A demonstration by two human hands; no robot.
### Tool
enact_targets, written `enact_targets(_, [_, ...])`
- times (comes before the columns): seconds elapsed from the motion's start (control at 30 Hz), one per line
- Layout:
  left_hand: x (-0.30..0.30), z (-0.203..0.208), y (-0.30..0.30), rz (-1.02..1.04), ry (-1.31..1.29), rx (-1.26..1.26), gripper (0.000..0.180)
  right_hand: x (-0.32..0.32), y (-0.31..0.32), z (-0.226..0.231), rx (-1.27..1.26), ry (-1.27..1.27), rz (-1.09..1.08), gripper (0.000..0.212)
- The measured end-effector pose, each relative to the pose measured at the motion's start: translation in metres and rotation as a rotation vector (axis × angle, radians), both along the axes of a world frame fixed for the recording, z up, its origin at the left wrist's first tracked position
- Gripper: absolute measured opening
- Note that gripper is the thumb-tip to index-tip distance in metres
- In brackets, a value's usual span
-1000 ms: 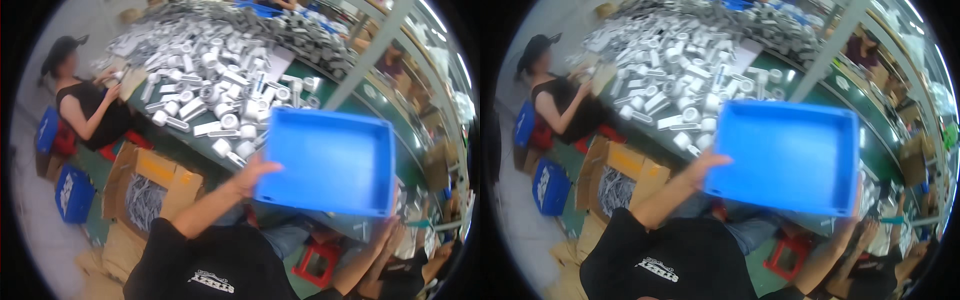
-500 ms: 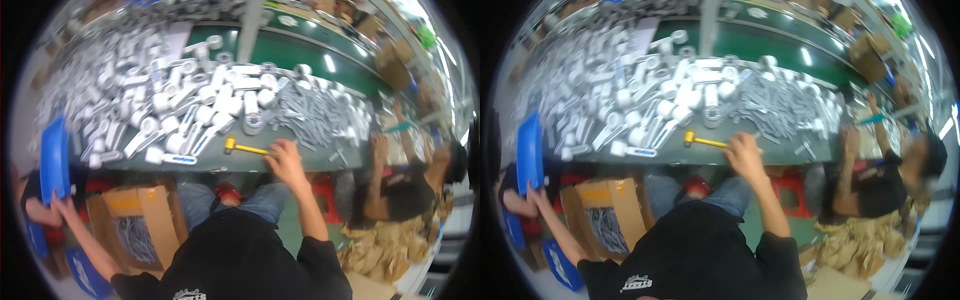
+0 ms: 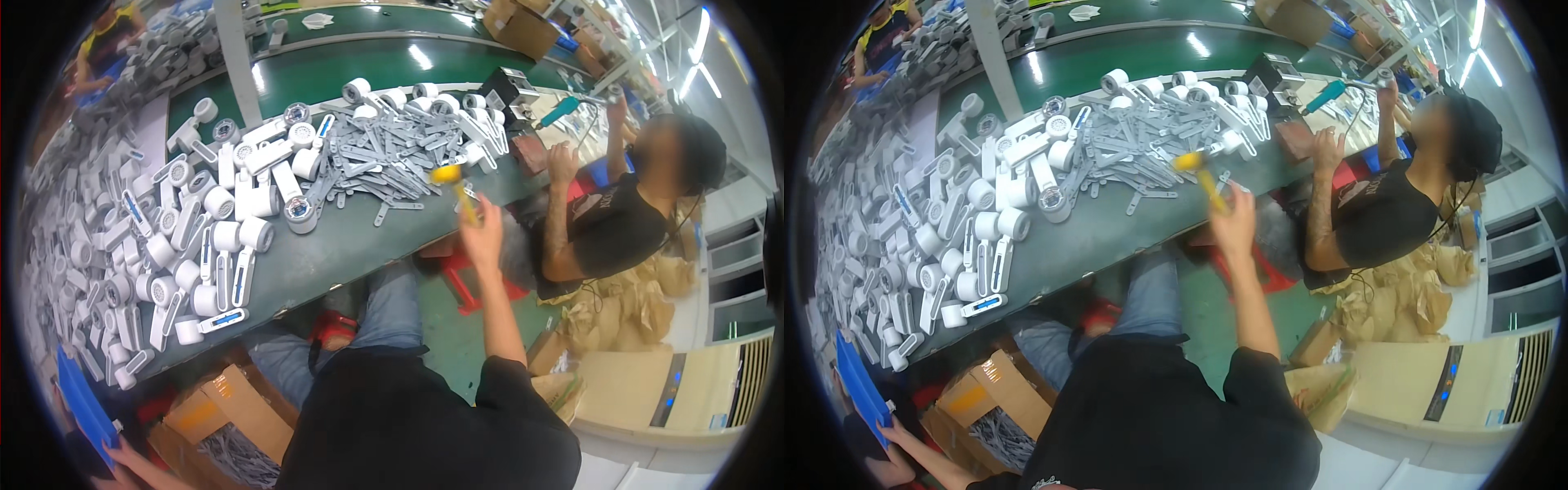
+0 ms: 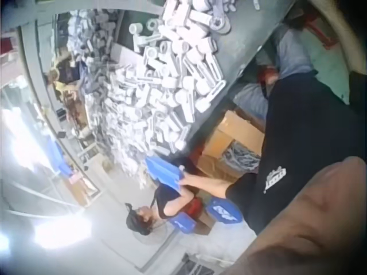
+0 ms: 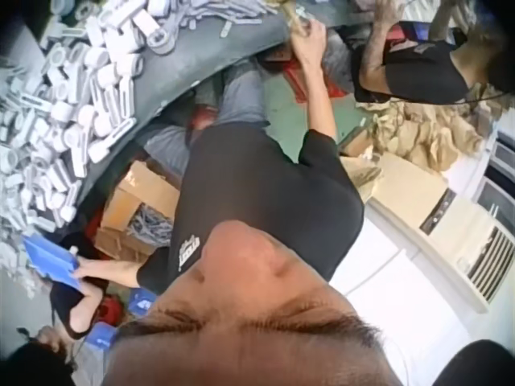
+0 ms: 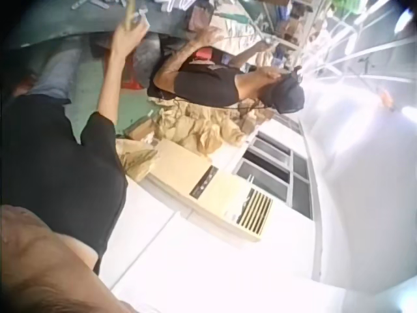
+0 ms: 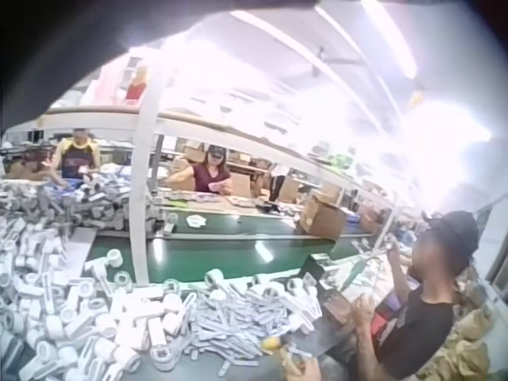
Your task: Assembling handheld fans using a hammer at a factory workstation.
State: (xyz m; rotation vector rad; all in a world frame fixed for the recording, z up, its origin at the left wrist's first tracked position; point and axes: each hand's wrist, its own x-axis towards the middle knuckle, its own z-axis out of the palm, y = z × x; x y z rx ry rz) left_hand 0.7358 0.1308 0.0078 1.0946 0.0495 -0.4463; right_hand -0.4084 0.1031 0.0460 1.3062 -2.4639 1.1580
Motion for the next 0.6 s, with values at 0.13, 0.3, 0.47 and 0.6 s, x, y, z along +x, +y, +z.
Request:
enact_targets(0.13, [-0.007,0.003,-0.011,0.046,0.001,-0.035,0.044,-0.094,0.005,-0.051,0.070,-0.039,-0.034,0.034])
enact_targets(0.3, [-0.019,0.032,-0.031,0.022,0.687,-0.011,0.047,-0.113,-0.023,-0.068,0.099,-0.047,-0.086,0.031])
enact_targets(0.47, [0.002,0.067,-0.007,-0.088,1.824,0.068,0.051,-0.097,-0.025,-0.049,0.164,-0.039,-0.166,0.029])
enact_targets(0.6, [0.015,0.089,-0.004,-0.082,2.359,-0.076,0.052,-0.069,-0.035,-0.057,0.047,-0.219,-0.164,0.033])
